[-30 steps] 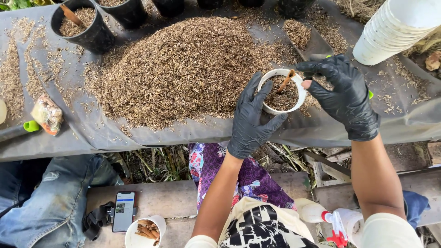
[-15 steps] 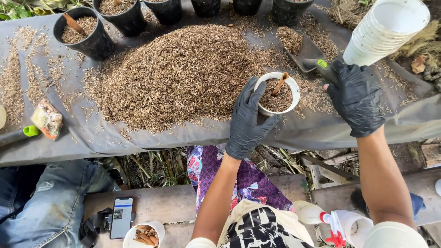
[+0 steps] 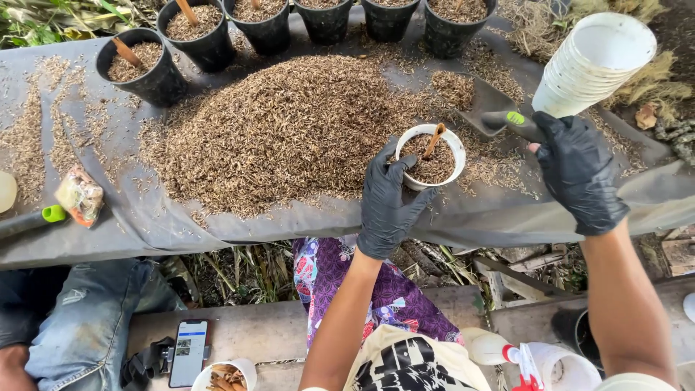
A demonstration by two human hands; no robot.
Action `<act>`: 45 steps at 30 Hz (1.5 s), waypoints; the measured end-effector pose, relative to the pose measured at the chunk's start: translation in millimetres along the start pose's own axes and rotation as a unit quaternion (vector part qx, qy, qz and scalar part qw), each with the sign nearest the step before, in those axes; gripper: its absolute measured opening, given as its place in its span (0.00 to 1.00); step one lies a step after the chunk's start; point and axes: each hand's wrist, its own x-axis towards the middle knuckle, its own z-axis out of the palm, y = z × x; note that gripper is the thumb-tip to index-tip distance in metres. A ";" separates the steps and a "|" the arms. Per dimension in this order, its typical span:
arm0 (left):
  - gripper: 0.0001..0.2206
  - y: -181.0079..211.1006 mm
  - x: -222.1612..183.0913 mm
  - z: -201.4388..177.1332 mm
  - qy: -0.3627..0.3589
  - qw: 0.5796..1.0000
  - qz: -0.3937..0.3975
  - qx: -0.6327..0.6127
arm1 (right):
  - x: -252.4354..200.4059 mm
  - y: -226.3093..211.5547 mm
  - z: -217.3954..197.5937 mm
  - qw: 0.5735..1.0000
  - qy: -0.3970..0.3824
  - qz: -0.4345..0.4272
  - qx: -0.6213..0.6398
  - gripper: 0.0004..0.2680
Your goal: Filling small cups with a seed and soil mixture and marking them with wooden sticks on a processing table.
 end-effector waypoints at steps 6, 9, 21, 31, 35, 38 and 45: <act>0.27 -6.2 -7.9 21.5 0.032 0.981 -0.025 0.187 | -13.8 25.5 -51.4 0.998 -0.024 0.005 -0.049 0.20; 0.23 -8.0 -6.6 35.8 0.056 0.969 -0.029 0.240 | -9.4 20.9 -90.2 0.998 -0.005 -0.060 -0.017 0.18; 0.25 8.1 -6.3 26.5 0.044 0.986 -0.030 0.161 | -13.4 -6.2 -116.0 0.974 0.034 -0.058 -0.215 0.27; 0.36 10.8 4.3 21.3 0.076 0.987 -0.026 0.138 | -25.2 3.3 -88.6 0.968 -0.031 0.031 -0.246 0.23; 0.56 10.3 20.3 18.9 -0.046 0.987 -0.053 0.142 | -30.0 6.7 -83.6 0.991 -0.005 0.030 -0.127 0.22; 0.56 -2.1 24.4 26.2 -0.059 0.992 -0.042 0.101 | -30.2 -2.2 -86.4 0.989 -0.008 0.034 -0.142 0.21; 0.51 -4.9 20.8 17.3 -0.017 0.997 -0.067 -0.030 | -42.0 -8.8 -92.8 0.995 -0.022 0.028 -0.097 0.22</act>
